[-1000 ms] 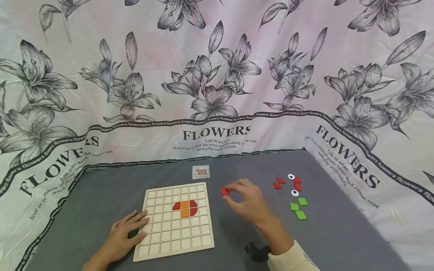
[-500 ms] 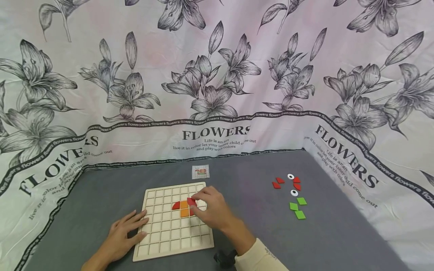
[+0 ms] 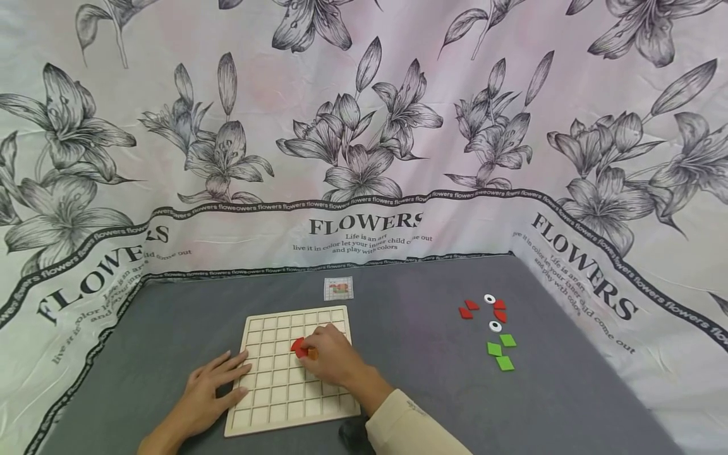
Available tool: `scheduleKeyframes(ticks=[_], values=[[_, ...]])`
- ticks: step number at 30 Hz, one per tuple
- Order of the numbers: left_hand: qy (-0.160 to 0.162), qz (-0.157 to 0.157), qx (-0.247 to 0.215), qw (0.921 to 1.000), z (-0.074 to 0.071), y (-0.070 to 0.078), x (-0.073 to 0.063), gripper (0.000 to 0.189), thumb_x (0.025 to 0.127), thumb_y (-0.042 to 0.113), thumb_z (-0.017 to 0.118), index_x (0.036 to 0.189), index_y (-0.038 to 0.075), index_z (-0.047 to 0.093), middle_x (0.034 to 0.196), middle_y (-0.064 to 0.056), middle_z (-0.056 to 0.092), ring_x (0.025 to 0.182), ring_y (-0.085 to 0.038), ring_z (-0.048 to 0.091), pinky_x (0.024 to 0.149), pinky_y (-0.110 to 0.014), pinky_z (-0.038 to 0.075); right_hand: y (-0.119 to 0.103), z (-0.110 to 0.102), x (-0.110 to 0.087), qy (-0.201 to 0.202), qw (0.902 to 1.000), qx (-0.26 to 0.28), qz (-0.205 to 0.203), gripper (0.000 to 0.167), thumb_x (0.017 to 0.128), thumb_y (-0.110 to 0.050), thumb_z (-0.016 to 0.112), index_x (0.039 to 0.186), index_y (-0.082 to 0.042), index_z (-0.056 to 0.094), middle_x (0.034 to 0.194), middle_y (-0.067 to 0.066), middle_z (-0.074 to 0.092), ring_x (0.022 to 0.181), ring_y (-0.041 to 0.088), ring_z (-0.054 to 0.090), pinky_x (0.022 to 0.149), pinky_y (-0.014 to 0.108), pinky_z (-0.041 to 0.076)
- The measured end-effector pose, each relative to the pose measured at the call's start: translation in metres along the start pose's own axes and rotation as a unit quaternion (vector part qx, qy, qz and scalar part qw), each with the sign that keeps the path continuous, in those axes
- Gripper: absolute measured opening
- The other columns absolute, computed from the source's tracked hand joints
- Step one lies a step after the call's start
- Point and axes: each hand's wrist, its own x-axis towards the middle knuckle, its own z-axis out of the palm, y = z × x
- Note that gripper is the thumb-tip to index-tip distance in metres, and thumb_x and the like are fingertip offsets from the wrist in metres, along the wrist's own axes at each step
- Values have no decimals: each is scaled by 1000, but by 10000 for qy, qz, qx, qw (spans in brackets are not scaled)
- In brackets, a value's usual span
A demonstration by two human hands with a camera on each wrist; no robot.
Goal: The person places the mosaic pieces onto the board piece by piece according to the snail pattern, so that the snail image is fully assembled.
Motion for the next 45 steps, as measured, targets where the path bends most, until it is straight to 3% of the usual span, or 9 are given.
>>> scheduleKeyframes(ticks=[5,10,13,20,25,33,40,45], values=[[35,29,11,10000,0,0,0,47,91,35,68,131,11,64,146,-3,44,137,-39,28,101,-65,11,-4,7,6,-437,9985,-263,182,10,85,-18,74,93,-12,76,92,-4,62,84,11,48,70,22,44],[85,48,35,9999,-1,0,-1,46,91,35,68,130,11,64,146,-4,45,137,-39,29,100,-65,12,-7,10,12,-614,9962,-609,-44,9,85,-15,72,94,-13,76,92,-3,61,83,13,49,71,21,44],[38,28,39,10000,-2,1,-1,47,91,35,68,131,12,63,147,-3,44,137,-38,28,100,-65,11,-8,11,13,-626,9954,-715,-129,9,85,-15,74,93,-12,75,90,-3,60,82,13,49,71,21,45],[22,13,122,9999,-1,2,1,46,90,33,69,131,11,64,146,-3,44,137,-38,28,101,-65,12,-5,13,13,-493,9952,-808,231,12,85,-22,75,95,-16,75,92,-4,56,85,14,48,71,23,44],[23,8,125,9999,-1,2,1,46,91,34,69,130,11,64,146,-3,44,137,-38,28,101,-65,12,-1,13,16,-345,9917,-1198,304,16,85,-25,74,97,-15,75,91,-2,56,82,15,47,68,27,43],[28,-2,74,10000,-1,3,1,46,90,33,69,131,11,64,146,-4,44,137,-39,28,101,-64,12,-3,16,16,-634,9838,-1630,387,25,91,-32,66,108,-17,76,101,-1,58,90,19,48,72,31,44],[90,17,88,9999,-2,3,0,46,90,34,69,130,10,64,146,-4,45,137,-39,29,100,-65,12,-6,15,14,-452,9872,-1526,-31,22,91,-27,63,105,-16,77,108,-2,65,99,20,52,77,37,46],[36,-26,97,9999,-2,4,0,47,90,34,69,130,11,64,146,-3,44,137,-39,28,101,-65,11,-3,12,12,-224,9916,-1275,-70,18,89,-23,66,101,-17,77,105,-3,66,95,19,53,77,39,46]])
